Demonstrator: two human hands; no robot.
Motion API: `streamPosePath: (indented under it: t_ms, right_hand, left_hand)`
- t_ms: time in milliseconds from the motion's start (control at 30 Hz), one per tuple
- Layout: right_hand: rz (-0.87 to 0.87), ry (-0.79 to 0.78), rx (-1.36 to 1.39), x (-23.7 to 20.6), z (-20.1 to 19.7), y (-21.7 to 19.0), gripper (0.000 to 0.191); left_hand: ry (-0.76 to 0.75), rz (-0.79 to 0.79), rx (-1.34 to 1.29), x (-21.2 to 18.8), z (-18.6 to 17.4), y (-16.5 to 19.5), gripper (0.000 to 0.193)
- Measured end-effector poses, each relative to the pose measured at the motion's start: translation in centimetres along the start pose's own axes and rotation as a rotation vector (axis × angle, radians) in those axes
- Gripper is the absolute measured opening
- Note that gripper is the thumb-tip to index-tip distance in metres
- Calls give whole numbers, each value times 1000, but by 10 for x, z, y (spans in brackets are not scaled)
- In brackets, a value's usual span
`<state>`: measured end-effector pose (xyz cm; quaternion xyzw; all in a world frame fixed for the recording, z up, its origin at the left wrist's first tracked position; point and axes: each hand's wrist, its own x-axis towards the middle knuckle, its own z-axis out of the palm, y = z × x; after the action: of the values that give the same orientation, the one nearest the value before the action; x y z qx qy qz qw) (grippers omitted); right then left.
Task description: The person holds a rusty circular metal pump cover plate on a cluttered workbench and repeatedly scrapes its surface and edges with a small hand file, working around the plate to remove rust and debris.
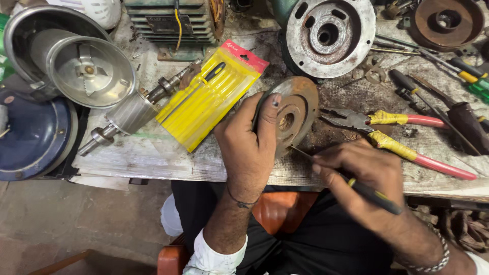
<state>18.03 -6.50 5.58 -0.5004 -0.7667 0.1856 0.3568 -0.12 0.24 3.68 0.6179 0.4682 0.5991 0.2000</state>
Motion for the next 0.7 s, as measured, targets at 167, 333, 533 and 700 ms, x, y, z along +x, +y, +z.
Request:
streamPosePath:
  t_ms: [167,333,533,700]
  right_hand:
    - [-55,23,-33,-2,1,0,11]
    - [-172,16,-57,-4,3,3,10]
    - [-187,6,-16,0,2,1,6]
    - [-239,26,-62,-5,5,3,9]
  left_hand:
    - [21,30,11,0,1,0,20]
    - [29,32,25,0,1,-1,20]
    - [39,52,16,0,0,-2,20]
    - [40,64,38,1,0,-3,19]
